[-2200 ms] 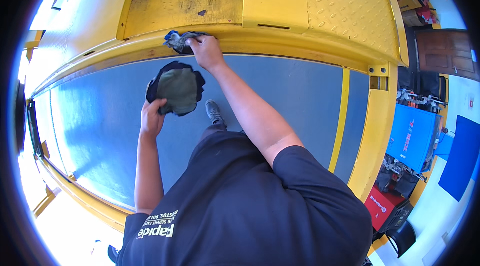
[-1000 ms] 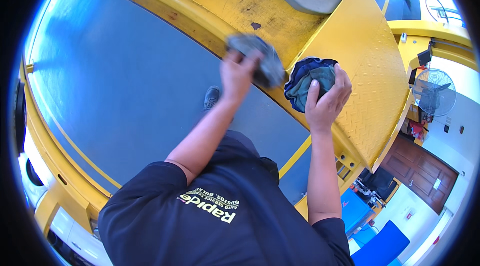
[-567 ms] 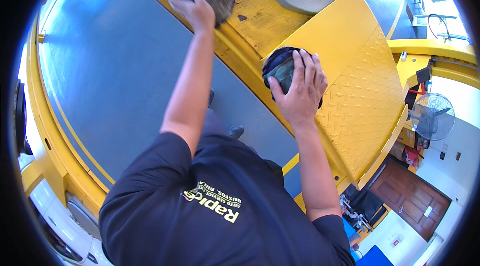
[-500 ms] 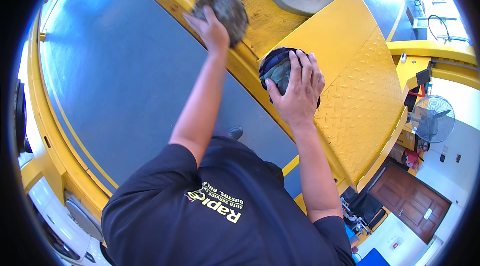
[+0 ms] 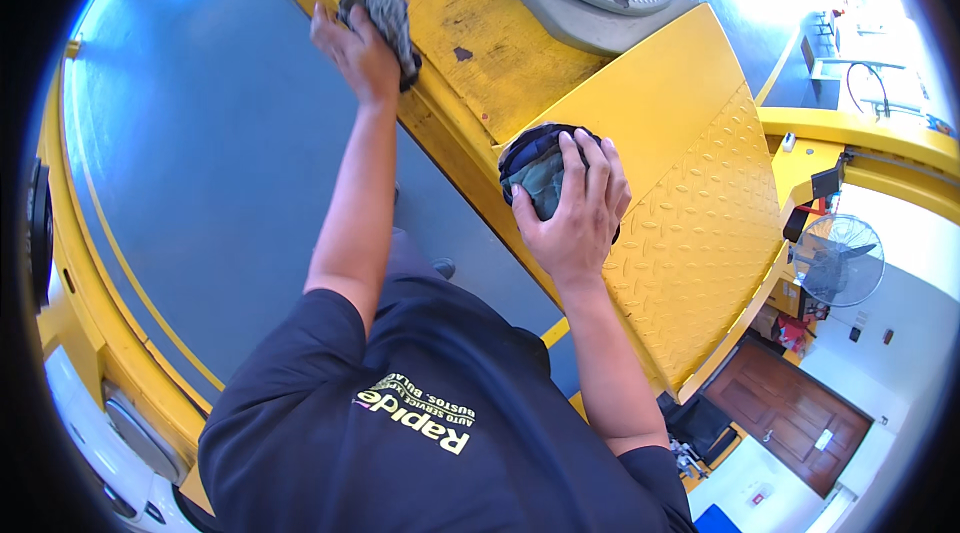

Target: The person wipes a large yellow metal structure with two cloths, moving along its edges and flat surfaces. They alternate between the left and right hand, cleaning different sections of the structure in a workshop setting.

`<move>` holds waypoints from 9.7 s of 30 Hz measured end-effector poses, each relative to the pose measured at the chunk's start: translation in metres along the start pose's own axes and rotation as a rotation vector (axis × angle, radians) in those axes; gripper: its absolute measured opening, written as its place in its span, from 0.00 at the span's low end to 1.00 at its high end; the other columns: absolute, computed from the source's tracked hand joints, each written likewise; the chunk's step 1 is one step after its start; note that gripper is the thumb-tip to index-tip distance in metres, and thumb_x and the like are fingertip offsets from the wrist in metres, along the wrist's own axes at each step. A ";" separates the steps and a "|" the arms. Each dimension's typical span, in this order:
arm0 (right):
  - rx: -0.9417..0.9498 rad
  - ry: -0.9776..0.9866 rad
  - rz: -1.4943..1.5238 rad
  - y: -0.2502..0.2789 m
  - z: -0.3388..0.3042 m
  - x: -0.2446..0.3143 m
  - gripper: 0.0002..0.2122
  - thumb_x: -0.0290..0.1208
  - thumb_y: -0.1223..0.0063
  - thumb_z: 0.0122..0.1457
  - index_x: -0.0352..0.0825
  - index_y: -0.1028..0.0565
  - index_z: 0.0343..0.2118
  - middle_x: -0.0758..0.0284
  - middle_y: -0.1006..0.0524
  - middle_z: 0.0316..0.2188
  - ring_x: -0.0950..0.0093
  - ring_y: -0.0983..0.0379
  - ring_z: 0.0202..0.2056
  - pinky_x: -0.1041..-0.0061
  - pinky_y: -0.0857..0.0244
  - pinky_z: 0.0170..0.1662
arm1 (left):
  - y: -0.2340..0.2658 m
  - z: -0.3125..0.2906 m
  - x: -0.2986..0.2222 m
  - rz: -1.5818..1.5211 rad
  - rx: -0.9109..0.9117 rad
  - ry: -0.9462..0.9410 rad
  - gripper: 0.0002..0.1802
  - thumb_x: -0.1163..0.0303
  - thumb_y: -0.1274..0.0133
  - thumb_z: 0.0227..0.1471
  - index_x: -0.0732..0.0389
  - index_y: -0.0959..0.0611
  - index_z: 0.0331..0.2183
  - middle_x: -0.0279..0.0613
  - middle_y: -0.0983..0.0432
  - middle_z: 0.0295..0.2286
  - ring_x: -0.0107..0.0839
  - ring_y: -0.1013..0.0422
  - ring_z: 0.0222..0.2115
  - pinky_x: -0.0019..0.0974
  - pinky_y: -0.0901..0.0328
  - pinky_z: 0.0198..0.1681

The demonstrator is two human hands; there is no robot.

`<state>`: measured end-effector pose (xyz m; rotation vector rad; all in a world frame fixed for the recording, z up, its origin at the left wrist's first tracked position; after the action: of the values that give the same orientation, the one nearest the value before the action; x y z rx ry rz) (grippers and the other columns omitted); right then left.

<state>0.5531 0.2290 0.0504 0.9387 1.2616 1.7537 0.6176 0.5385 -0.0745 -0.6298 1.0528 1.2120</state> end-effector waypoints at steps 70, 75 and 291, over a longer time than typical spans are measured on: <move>0.803 -0.475 -0.695 -0.075 0.144 -0.025 0.22 0.33 0.59 0.61 0.31 0.24 0.55 0.56 0.32 0.63 0.60 0.54 0.72 0.41 0.66 0.69 | -0.058 0.060 0.080 -0.271 0.676 0.602 0.60 0.43 0.51 0.60 0.85 0.63 0.63 0.74 0.71 0.66 0.58 0.73 0.70 0.46 0.71 0.72; 0.833 -0.321 -0.707 -0.065 0.166 -0.022 0.18 0.33 0.57 0.59 0.32 0.18 0.43 0.56 0.21 0.51 0.60 0.35 0.61 0.51 0.46 0.61 | -0.057 0.061 0.078 -0.263 0.678 0.605 0.62 0.42 0.51 0.58 0.84 0.64 0.63 0.74 0.71 0.67 0.58 0.72 0.70 0.47 0.69 0.72; -0.289 -0.770 1.914 0.028 -0.076 -0.051 0.17 0.36 0.50 0.67 0.30 0.27 0.54 0.64 0.21 0.46 0.74 0.23 0.46 0.72 0.29 0.52 | 0.071 -0.124 0.012 -0.689 0.952 1.343 0.21 0.75 0.56 0.53 0.67 0.22 0.48 0.50 0.22 0.45 0.46 0.25 0.45 0.50 0.34 0.56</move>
<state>0.5033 0.1472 0.0527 2.6183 -0.8587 2.0646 0.5116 0.4573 -0.1277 -0.8951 2.0390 -0.5420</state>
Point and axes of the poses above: each hand's wrist, its own z-axis towards the middle knuckle, its own y-axis out of the back of the hand, x = y × z, the point moved 8 cm from there along z, towards the middle knuckle
